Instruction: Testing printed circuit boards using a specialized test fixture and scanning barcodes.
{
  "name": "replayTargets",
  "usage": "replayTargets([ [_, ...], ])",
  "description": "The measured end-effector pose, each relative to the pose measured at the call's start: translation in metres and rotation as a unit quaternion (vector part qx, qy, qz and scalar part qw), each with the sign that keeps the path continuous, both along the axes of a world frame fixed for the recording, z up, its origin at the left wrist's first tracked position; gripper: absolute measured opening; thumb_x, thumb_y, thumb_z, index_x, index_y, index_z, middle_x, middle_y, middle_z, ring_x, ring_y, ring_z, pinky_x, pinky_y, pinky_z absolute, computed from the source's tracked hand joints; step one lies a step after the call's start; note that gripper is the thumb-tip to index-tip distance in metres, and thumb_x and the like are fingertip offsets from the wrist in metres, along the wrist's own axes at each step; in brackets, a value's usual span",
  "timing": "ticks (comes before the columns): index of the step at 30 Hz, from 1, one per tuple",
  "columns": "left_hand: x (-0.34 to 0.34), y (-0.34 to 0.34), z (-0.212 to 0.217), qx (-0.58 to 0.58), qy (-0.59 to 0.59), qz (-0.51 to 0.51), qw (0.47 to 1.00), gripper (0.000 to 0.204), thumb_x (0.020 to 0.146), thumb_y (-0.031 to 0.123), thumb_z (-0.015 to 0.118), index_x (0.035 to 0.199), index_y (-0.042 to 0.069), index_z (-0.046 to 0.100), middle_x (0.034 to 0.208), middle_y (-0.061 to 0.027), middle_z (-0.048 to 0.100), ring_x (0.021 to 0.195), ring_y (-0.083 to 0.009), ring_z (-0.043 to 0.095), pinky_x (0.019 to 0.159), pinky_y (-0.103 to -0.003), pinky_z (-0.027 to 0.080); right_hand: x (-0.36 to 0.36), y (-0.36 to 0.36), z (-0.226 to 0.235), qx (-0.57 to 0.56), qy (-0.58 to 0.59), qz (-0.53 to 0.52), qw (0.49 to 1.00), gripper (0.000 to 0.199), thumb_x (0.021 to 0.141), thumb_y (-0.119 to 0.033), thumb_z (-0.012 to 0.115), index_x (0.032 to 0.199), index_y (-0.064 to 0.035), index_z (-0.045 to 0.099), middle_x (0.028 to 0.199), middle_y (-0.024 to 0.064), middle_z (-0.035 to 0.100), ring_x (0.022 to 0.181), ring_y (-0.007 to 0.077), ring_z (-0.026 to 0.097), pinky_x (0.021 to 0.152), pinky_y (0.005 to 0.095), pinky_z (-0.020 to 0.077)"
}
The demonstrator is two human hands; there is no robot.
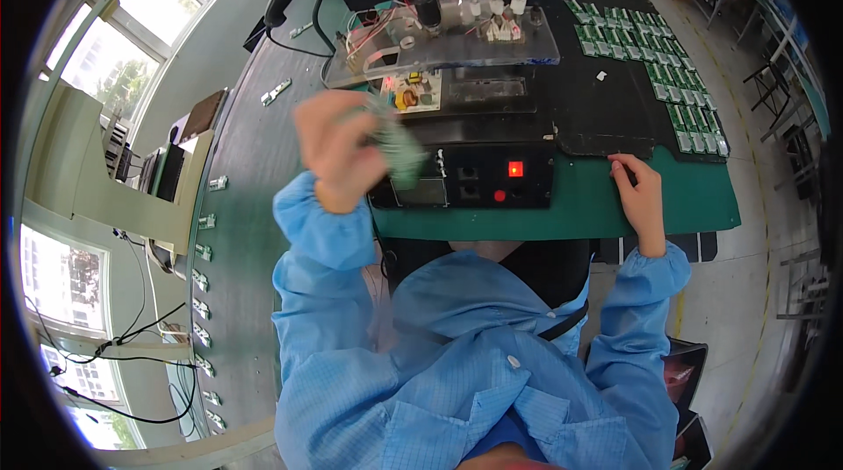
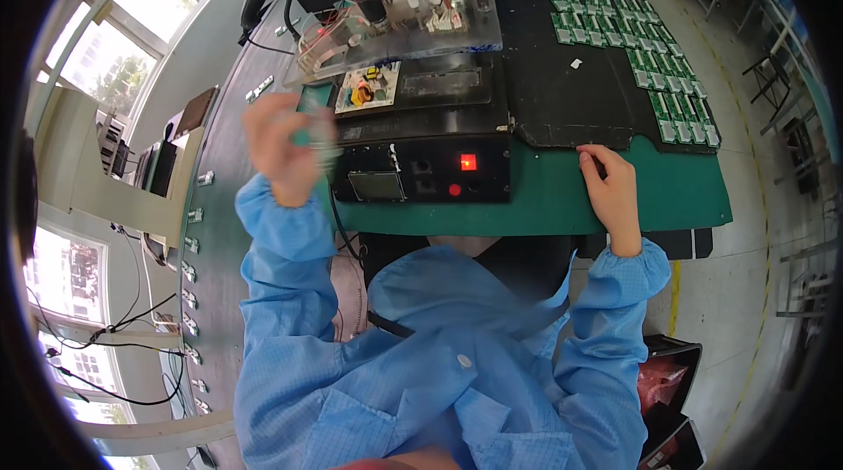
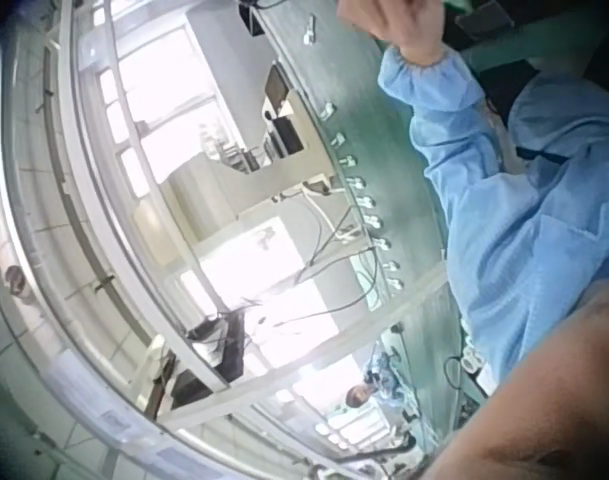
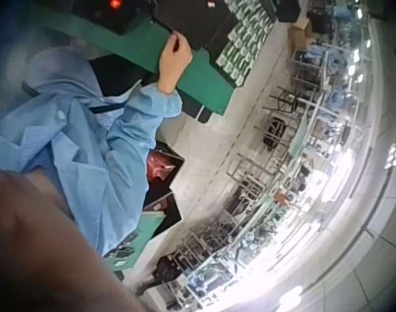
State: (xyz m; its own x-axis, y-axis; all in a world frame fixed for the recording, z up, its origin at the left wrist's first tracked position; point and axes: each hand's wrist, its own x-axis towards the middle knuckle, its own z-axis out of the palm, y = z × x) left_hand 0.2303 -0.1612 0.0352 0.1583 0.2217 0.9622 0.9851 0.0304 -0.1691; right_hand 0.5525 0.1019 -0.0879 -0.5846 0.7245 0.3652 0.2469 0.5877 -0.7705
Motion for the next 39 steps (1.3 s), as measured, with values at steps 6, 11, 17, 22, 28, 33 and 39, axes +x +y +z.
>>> replayTargets([
  [6,-0.111,-0.008,0.002,0.125,-0.581,-0.094,0.799,0.029,0.094,0.026,0.076,0.087,-0.001,0.068,0.068,-0.0048,0.064,0.060,-0.0125,0.059,0.055,-0.029,0.044,-0.016,-0.019,0.029,0.005,0.072,0.004,0.997,0.018,0.095,-0.006,0.065,0.110,0.0012,0.072,0.090,0.0110,0.071,0.080,0.0165,0.066,0.073,0.0290,0.0516],
  [11,-0.199,0.042,-0.016,0.057,-0.771,-0.215,0.597,0.021,0.094,0.021,0.075,0.101,0.003,0.067,0.080,-0.0057,0.066,0.071,-0.0174,0.064,0.061,-0.031,0.051,-0.006,-0.101,0.138,0.150,0.172,0.261,0.938,0.020,0.085,0.005,0.065,0.103,-0.0011,0.071,0.097,0.0134,0.070,0.078,0.0253,0.066,0.068,0.0368,0.0531],
  [17,-0.240,0.090,-0.027,-0.075,-0.790,-0.298,0.531,0.028,0.099,0.039,0.067,0.102,0.011,0.067,0.088,-0.0054,0.065,0.080,-0.0186,0.062,0.074,-0.037,0.052,-0.008,-0.169,0.219,0.215,0.239,0.449,0.834,0.012,0.080,-0.005,0.072,0.092,-0.0062,0.072,0.092,0.0086,0.071,0.072,0.0240,0.064,0.061,0.0356,0.0491],
  [22,-0.236,0.101,-0.028,-0.075,-0.754,-0.323,0.567,0.024,0.099,0.027,0.067,0.108,0.006,0.069,0.096,-0.0078,0.071,0.086,-0.0197,0.068,0.078,-0.036,0.055,-0.016,-0.161,0.214,0.208,0.208,0.447,0.845,0.015,0.078,-0.007,0.072,0.093,-0.0067,0.072,0.093,0.0080,0.071,0.074,0.0247,0.063,0.062,0.0363,0.0489],
  [28,-0.232,0.109,-0.026,-0.061,-0.745,-0.262,0.611,0.025,0.098,0.019,0.068,0.114,0.000,0.070,0.102,-0.0106,0.075,0.091,-0.0213,0.073,0.081,-0.034,0.058,-0.016,-0.137,0.210,0.211,0.168,0.434,0.859,0.020,0.076,-0.010,0.073,0.095,-0.0073,0.073,0.095,0.0072,0.071,0.077,0.0256,0.063,0.063,0.0371,0.0486],
  [33,-0.277,0.127,-0.042,-0.087,-0.686,-0.252,0.677,0.031,0.096,0.021,0.071,0.111,-0.006,0.070,0.100,-0.0116,0.076,0.085,-0.0214,0.072,0.075,-0.035,0.058,-0.008,-0.136,0.230,0.249,0.124,0.421,0.863,0.023,0.074,-0.012,0.073,0.096,-0.0078,0.073,0.096,0.0066,0.071,0.079,0.0264,0.063,0.064,0.0378,0.0484],
  [39,-0.305,0.166,-0.055,-0.040,-0.750,-0.196,0.630,0.023,0.101,0.016,0.062,0.109,-0.005,0.066,0.098,-0.0119,0.072,0.071,-0.0232,0.067,0.061,-0.035,0.055,-0.025,-0.163,0.236,0.260,0.065,0.452,0.851,0.028,0.071,-0.014,0.073,0.098,-0.0084,0.073,0.097,0.0058,0.071,0.082,0.0273,0.062,0.065,0.0386,0.0481],
])
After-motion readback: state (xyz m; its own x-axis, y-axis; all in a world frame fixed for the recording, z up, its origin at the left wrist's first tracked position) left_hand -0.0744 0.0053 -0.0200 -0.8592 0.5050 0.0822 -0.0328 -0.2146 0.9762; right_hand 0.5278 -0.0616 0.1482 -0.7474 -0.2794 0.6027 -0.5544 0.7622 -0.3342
